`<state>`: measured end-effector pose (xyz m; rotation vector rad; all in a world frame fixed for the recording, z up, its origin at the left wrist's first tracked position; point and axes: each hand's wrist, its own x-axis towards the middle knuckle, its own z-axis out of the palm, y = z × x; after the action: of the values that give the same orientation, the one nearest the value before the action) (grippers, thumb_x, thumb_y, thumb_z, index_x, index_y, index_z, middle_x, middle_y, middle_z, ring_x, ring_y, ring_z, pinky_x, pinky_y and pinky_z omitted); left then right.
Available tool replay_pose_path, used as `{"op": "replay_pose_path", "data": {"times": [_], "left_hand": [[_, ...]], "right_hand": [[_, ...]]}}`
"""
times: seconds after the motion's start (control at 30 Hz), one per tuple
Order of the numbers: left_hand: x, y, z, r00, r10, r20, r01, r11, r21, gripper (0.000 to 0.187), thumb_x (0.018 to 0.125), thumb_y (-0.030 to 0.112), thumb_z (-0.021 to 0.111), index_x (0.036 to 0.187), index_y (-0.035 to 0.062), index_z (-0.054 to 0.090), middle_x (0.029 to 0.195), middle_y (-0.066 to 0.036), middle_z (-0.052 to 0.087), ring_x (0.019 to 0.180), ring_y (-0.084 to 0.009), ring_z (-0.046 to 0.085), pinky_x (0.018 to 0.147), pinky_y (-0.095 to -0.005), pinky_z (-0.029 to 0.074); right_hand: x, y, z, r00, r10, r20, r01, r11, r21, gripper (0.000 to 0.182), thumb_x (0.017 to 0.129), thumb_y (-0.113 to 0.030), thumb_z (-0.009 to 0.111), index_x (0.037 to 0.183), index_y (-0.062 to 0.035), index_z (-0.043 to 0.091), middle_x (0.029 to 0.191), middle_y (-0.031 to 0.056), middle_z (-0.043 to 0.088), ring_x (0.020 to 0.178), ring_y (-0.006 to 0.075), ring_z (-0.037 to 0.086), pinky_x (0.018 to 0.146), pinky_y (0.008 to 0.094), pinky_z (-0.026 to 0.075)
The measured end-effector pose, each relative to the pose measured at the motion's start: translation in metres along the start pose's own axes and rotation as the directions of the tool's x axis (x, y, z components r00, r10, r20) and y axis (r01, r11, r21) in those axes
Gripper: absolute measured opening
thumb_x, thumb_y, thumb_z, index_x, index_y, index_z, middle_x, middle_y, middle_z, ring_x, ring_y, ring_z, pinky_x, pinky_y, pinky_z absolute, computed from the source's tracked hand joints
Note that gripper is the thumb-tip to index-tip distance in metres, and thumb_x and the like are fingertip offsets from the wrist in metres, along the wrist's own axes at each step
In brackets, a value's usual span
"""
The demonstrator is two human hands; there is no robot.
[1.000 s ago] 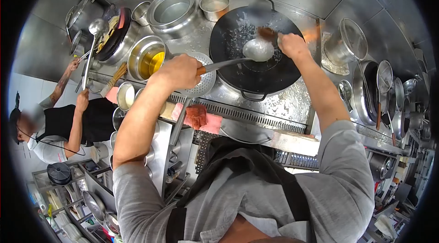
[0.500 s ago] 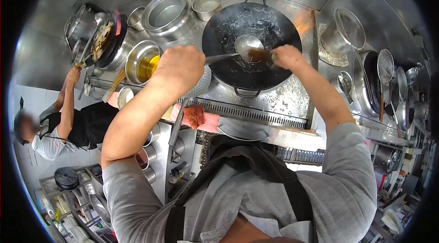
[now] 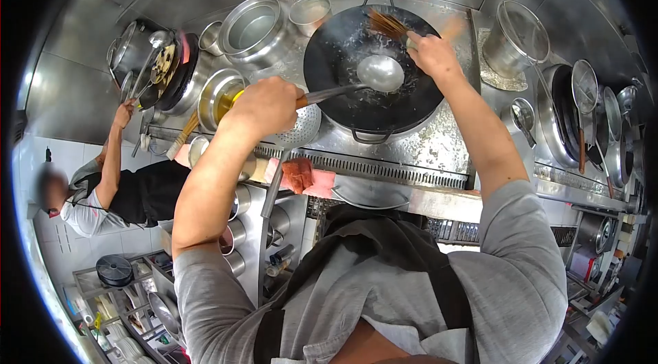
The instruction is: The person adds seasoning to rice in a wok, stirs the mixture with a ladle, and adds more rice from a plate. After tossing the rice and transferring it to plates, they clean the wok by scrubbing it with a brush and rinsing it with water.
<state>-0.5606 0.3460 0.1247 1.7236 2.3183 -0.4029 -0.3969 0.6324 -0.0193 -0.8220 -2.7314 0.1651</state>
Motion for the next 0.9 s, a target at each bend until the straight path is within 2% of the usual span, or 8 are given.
{"op": "replay_pose_path", "data": {"times": [0.13, 0.3, 0.37, 0.47, 0.63, 0.73, 0.8, 0.9], "left_hand": [[-0.004, -0.004, 0.004, 1.000, 0.024, -0.002, -0.024, 0.993, -0.113, 0.025, 0.074, 0.013, 0.063, 0.097, 0.0089, 0.069, 0.086, -0.017, 0.067, 0.081, -0.0365, 0.064, 0.076, -0.0431, 0.052], [-0.029, -0.034, 0.057, 0.999, -0.016, 0.034, 0.031, 0.856, -0.516, 0.027, 0.078, 0.018, 0.065, 0.102, 0.0059, 0.067, 0.073, -0.013, 0.066, 0.055, -0.0246, 0.062, 0.051, -0.0333, 0.049], [-0.051, -0.046, 0.106, 0.955, -0.105, 0.276, 0.295, 0.348, -0.890, 0.033, 0.082, 0.022, 0.066, 0.108, 0.0023, 0.063, 0.065, -0.008, 0.060, 0.042, -0.0150, 0.053, 0.037, -0.0260, 0.039], [-0.090, -0.064, 0.211, 0.925, -0.025, 0.379, 0.332, -0.433, -0.838, 0.040, 0.086, 0.022, 0.065, 0.116, -0.0016, 0.055, 0.062, -0.007, 0.056, 0.040, -0.0137, 0.048, 0.034, -0.0250, 0.034], [-0.083, -0.044, 0.224, 0.887, -0.157, 0.434, 0.437, -0.022, -0.899, 0.032, 0.088, 0.026, 0.062, 0.105, -0.0004, 0.057, 0.066, -0.008, 0.059, 0.052, -0.0161, 0.058, 0.049, -0.0261, 0.047], [-0.072, -0.025, 0.230, 0.893, -0.341, 0.292, 0.418, 0.391, -0.820, 0.033, 0.086, 0.030, 0.064, 0.091, -0.0023, 0.060, 0.066, -0.011, 0.060, 0.059, -0.0183, 0.061, 0.054, -0.0309, 0.047], [-0.071, -0.024, 0.247, 0.925, -0.371, -0.084, 0.229, 0.720, -0.655, 0.036, 0.085, 0.031, 0.065, 0.086, -0.0042, 0.059, 0.064, -0.015, 0.057, 0.063, -0.0225, 0.063, 0.059, -0.0358, 0.047], [-0.074, -0.022, 0.253, 0.923, -0.384, -0.034, 0.245, 0.653, -0.717, 0.035, 0.085, 0.032, 0.065, 0.088, -0.0017, 0.058, 0.066, -0.017, 0.058, 0.063, -0.0297, 0.062, 0.059, -0.0403, 0.046]], "right_hand": [[-0.007, -0.015, 0.022, 0.856, -0.141, 0.497, 0.181, 0.983, -0.032, 0.029, 0.084, -0.016, 0.048, 0.104, -0.0126, 0.069, 0.102, 0.0181, 0.067, 0.096, 0.0351, 0.064, 0.086, 0.0448, 0.050], [0.013, 0.018, 0.023, 0.947, 0.318, 0.051, -0.321, 0.920, 0.223, 0.032, 0.083, -0.024, 0.053, 0.112, -0.0134, 0.064, 0.109, 0.0175, 0.064, 0.100, 0.0376, 0.062, 0.089, 0.0449, 0.049], [-0.004, 0.033, 0.031, 0.969, 0.227, 0.102, -0.246, 0.931, 0.270, 0.041, 0.079, -0.028, 0.059, 0.117, -0.0148, 0.062, 0.111, 0.0169, 0.064, 0.101, 0.0365, 0.062, 0.090, 0.0433, 0.049], [-0.045, 0.039, 0.024, 0.909, 0.036, 0.415, -0.086, 0.991, 0.103, 0.050, 0.070, -0.017, 0.069, 0.120, -0.0163, 0.064, 0.113, 0.0160, 0.064, 0.104, 0.0334, 0.061, 0.093, 0.0406, 0.048], [-0.054, 0.023, -0.021, 0.962, 0.220, 0.160, -0.271, 0.831, 0.486, 0.053, 0.074, -0.026, 0.067, 0.125, -0.0157, 0.059, 0.106, 0.0178, 0.066, 0.099, 0.0354, 0.062, 0.093, 0.0399, 0.047], [-0.062, 0.009, 0.022, 0.961, -0.006, 0.275, -0.073, 0.958, 0.278, 0.047, 0.077, -0.022, 0.064, 0.123, -0.0149, 0.060, 0.111, 0.0161, 0.065, 0.102, 0.0350, 0.061, 0.092, 0.0405, 0.048], [-0.056, 0.005, 0.004, 0.916, 0.014, 0.401, -0.061, 0.993, 0.105, 0.048, 0.079, -0.025, 0.063, 0.125, -0.0159, 0.059, 0.110, 0.0174, 0.064, 0.101, 0.0352, 0.061, 0.091, 0.0409, 0.048], [-0.060, 0.026, -0.015, 0.965, 0.196, 0.174, -0.246, 0.907, 0.341, 0.049, 0.078, -0.027, 0.064, 0.126, -0.0167, 0.059, 0.113, 0.0179, 0.063, 0.102, 0.0359, 0.061, 0.092, 0.0406, 0.048]]}}
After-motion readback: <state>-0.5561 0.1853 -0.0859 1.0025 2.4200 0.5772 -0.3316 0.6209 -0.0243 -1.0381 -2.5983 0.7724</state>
